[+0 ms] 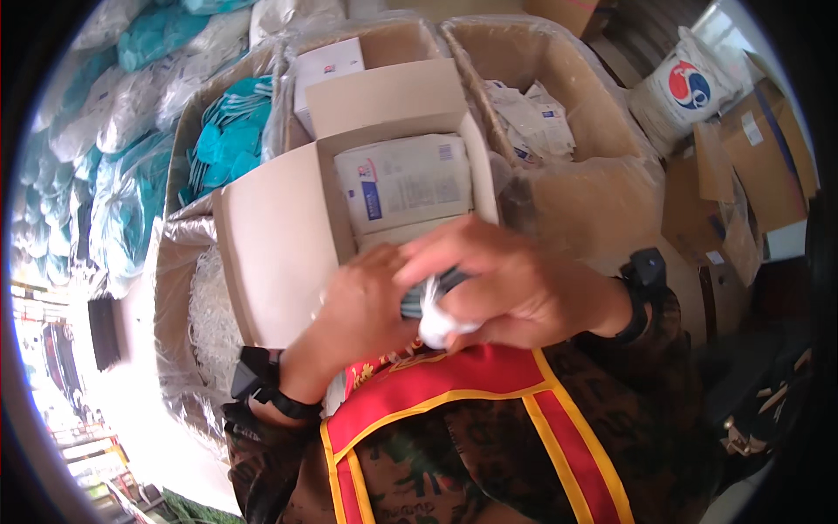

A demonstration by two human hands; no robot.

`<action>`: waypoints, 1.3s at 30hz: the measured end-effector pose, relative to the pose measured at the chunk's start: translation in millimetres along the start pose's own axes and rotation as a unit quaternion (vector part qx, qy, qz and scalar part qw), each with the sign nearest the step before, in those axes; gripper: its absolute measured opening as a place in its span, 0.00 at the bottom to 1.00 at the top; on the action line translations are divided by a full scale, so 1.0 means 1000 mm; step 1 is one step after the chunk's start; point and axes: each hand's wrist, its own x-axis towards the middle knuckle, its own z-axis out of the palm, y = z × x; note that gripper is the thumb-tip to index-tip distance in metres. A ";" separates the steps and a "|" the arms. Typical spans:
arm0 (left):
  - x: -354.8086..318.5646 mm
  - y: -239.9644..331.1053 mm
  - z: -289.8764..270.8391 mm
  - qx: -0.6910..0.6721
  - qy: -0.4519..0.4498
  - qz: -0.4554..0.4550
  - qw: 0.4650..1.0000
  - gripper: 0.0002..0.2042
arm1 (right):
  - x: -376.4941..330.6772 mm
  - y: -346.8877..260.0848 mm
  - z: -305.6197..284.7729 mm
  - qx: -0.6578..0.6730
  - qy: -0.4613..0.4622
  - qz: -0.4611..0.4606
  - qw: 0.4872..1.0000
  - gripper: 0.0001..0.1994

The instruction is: The recorder is sorting and packaging individual face masks into boxes.

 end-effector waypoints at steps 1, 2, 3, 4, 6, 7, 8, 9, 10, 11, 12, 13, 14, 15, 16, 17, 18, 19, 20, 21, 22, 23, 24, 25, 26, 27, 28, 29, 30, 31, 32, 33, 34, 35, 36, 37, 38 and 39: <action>-0.001 0.002 0.007 -0.043 0.006 0.030 0.999 0.25 | 0.003 0.000 0.007 0.073 -0.020 -0.001 0.997 0.07; -0.001 -0.003 0.009 -0.169 -0.046 0.036 0.984 0.26 | 0.005 0.003 0.015 0.147 -0.041 -0.001 0.988 0.06; -0.003 -0.002 0.012 -0.227 -0.102 -0.050 0.967 0.23 | 0.005 0.003 0.018 0.230 -0.080 0.008 0.970 0.09; -0.006 0.001 0.012 -0.171 -0.101 -0.019 0.980 0.21 | 0.002 0.000 0.016 0.250 -0.114 0.036 0.961 0.11; -0.010 0.008 0.002 -0.080 -0.114 0.043 0.989 0.18 | -0.004 -0.007 0.013 0.303 -0.163 0.080 0.935 0.16; -0.012 0.013 -0.009 -0.046 -0.126 0.079 0.988 0.16 | -0.008 -0.012 0.012 0.331 -0.177 0.097 0.922 0.17; -0.014 0.017 -0.020 -0.010 -0.134 0.113 0.984 0.15 | -0.012 -0.019 0.012 0.362 -0.176 0.101 0.910 0.18; -0.016 0.023 -0.030 0.003 -0.115 0.140 0.984 0.12 | -0.015 -0.025 0.011 0.394 -0.178 0.104 0.896 0.19; -0.019 0.030 -0.040 0.013 -0.132 0.140 0.981 0.12 | -0.018 -0.030 0.010 0.411 -0.151 0.083 0.895 0.19; -0.024 0.035 -0.049 0.023 -0.148 0.142 0.978 0.11 | -0.021 -0.036 0.008 0.401 -0.149 0.078 0.901 0.19; -0.027 0.041 -0.056 0.036 -0.150 0.150 0.976 0.11 | -0.024 -0.042 0.006 0.391 -0.146 0.070 0.906 0.19; -0.029 0.047 -0.063 0.048 -0.153 0.159 0.974 0.11 | -0.027 -0.048 0.001 0.381 -0.142 0.061 0.911 0.19; -0.031 0.051 -0.067 0.060 -0.158 0.166 0.972 0.10 | -0.027 -0.052 -0.012 0.372 -0.205 0.077 0.902 0.10; -0.034 0.052 -0.069 0.057 -0.155 0.170 0.971 0.10 | -0.027 -0.055 -0.017 0.377 -0.205 0.077 0.900 0.10; -0.037 0.053 -0.071 0.054 -0.153 0.174 0.971 0.10 | -0.027 -0.058 -0.020 0.382 -0.204 0.077 0.898 0.10; -0.040 0.054 -0.074 0.053 -0.151 0.178 0.971 0.10 | -0.026 -0.060 -0.022 0.386 -0.204 0.076 0.896 0.10; -0.042 0.056 -0.077 0.061 -0.155 0.177 0.970 0.10 | -0.025 -0.063 -0.025 0.384 -0.209 0.080 0.896 0.09; -0.045 0.056 -0.080 0.060 -0.160 0.170 0.970 0.10 | -0.026 -0.065 -0.026 0.391 -0.210 0.087 0.892 0.09; -0.050 0.056 -0.082 0.059 -0.166 0.164 0.971 0.10 | -0.028 -0.066 -0.027 0.398 -0.210 0.094 0.888 0.09; -0.053 0.056 -0.084 0.059 -0.172 0.158 0.971 0.10 | -0.029 -0.067 -0.028 0.405 -0.210 0.100 0.884 0.09; -0.053 0.056 -0.085 0.057 -0.170 0.155 0.971 0.10 | -0.026 -0.065 -0.030 0.389 -0.209 0.098 0.892 0.10; -0.051 0.056 -0.088 0.056 -0.169 0.156 0.972 0.11 | -0.025 -0.066 -0.031 0.385 -0.218 0.096 0.892 0.10; -0.051 0.055 -0.090 0.055 -0.167 0.156 0.972 0.11 | -0.024 -0.066 -0.033 0.381 -0.226 0.095 0.891 0.10; -0.052 0.056 -0.092 0.055 -0.166 0.153 0.973 0.11 | -0.024 -0.066 -0.035 0.377 -0.235 0.093 0.891 0.11; -0.053 0.056 -0.093 0.053 -0.166 0.149 0.973 0.11 | -0.025 -0.066 -0.035 0.381 -0.237 0.096 0.889 0.11; -0.053 0.056 -0.093 0.050 -0.167 0.145 0.974 0.11 | -0.025 -0.066 -0.036 0.384 -0.238 0.099 0.887 0.11; -0.054 0.056 -0.094 0.050 -0.171 0.142 0.974 0.10 | -0.026 -0.065 -0.036 0.387 -0.238 0.102 0.885 0.11; -0.054 0.057 -0.094 0.051 -0.174 0.137 0.974 0.10 | -0.025 -0.064 -0.036 0.387 -0.230 0.096 0.888 0.11; -0.055 0.056 -0.095 0.052 -0.177 0.131 0.974 0.09 | -0.025 -0.061 -0.036 0.388 -0.221 0.089 0.890 0.12; -0.056 0.056 -0.096 0.064 -0.178 0.131 0.973 0.09 | -0.024 -0.059 -0.036 0.389 -0.211 0.083 0.893 0.12; -0.055 0.053 -0.098 0.076 -0.180 0.141 0.971 0.09 | -0.030 -0.064 -0.042 0.362 -0.143 0.146 0.910 0.12; -0.059 0.049 -0.100 0.088 -0.179 0.143 0.969 0.09 | -0.041 -0.069 -0.056 0.335 -0.080 0.207 0.916 0.13; -0.100 0.015 -0.109 0.174 -0.146 0.010 0.974 0.10 | -0.045 -0.071 -0.061 0.320 -0.033 0.269 0.908 0.12; -0.103 0.003 -0.125 0.248 -0.126 -0.127 0.952 0.11 | -0.053 -0.079 -0.069 0.330 0.037 0.342 0.879 0.11; -0.105 0.002 -0.122 0.243 -0.100 -0.124 0.957 0.13 | -0.057 -0.084 -0.082 0.332 0.103 0.399 0.848 0.10; -0.101 0.002 -0.117 0.239 -0.074 -0.122 0.961 0.14 | -0.055 -0.073 -0.083 0.328 0.048 0.396 0.857 0.10; -0.086 0.010 -0.106 0.223 -0.061 -0.123 0.965 0.16 | -0.051 -0.067 -0.074 0.332 -0.002 0.406 0.851 0.10; -0.062 0.014 -0.096 0.205 -0.057 -0.037 0.976 0.16 | -0.047 -0.047 -0.060 0.322 -0.011 0.393 0.861 0.11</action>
